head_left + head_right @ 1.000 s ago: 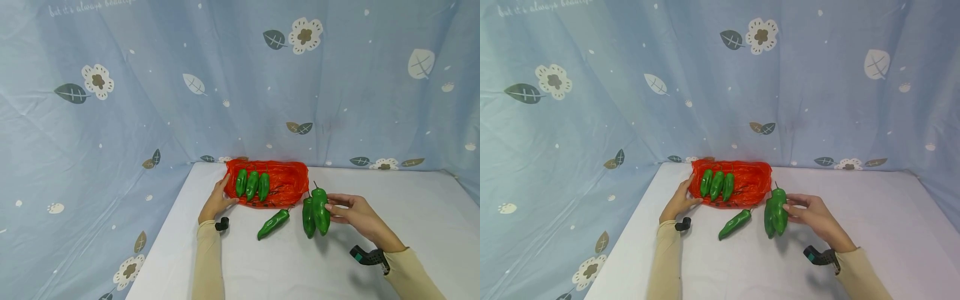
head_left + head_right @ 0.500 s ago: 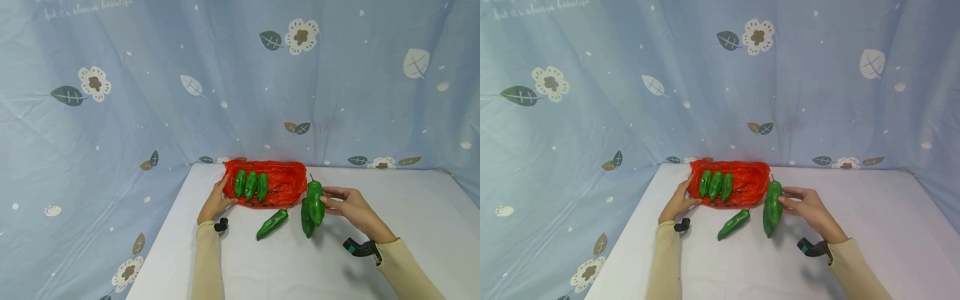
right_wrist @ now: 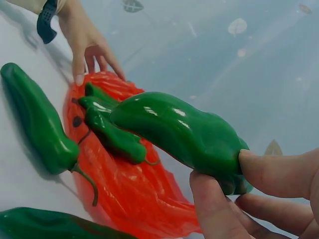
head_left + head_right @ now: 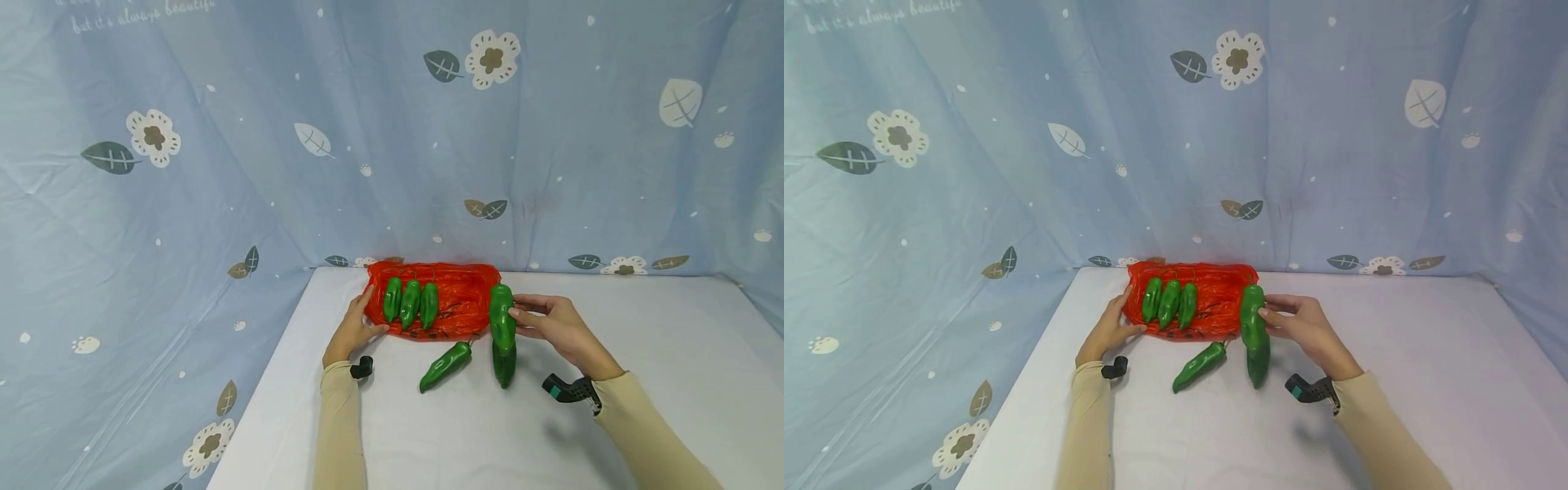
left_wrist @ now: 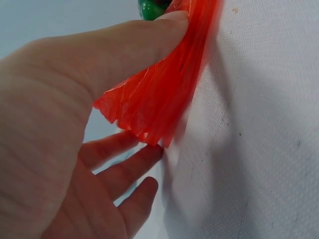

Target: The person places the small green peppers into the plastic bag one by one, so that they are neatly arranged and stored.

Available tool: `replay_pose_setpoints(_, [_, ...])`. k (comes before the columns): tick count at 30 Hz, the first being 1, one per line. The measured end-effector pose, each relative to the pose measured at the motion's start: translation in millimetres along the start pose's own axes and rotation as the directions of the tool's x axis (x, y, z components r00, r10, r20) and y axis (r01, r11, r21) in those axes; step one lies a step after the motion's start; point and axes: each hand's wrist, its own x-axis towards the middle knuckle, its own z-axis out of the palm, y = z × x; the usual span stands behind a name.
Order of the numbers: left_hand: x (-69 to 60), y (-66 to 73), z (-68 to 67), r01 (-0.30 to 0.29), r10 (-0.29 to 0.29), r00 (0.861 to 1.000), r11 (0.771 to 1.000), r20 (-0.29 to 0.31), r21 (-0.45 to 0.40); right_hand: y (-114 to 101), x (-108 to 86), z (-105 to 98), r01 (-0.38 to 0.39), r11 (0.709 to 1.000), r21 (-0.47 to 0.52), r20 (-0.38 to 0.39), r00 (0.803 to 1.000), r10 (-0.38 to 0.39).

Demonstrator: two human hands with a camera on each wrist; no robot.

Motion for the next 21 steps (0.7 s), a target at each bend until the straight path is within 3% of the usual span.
replay_pose_setpoints(21, [-0.6,0.2,0.0,-0.016,0.016,1.000,1.000,-0.003,0.009,-13,29.0,18,0.027,0.999,0.034,0.001,1.000,-0.027])
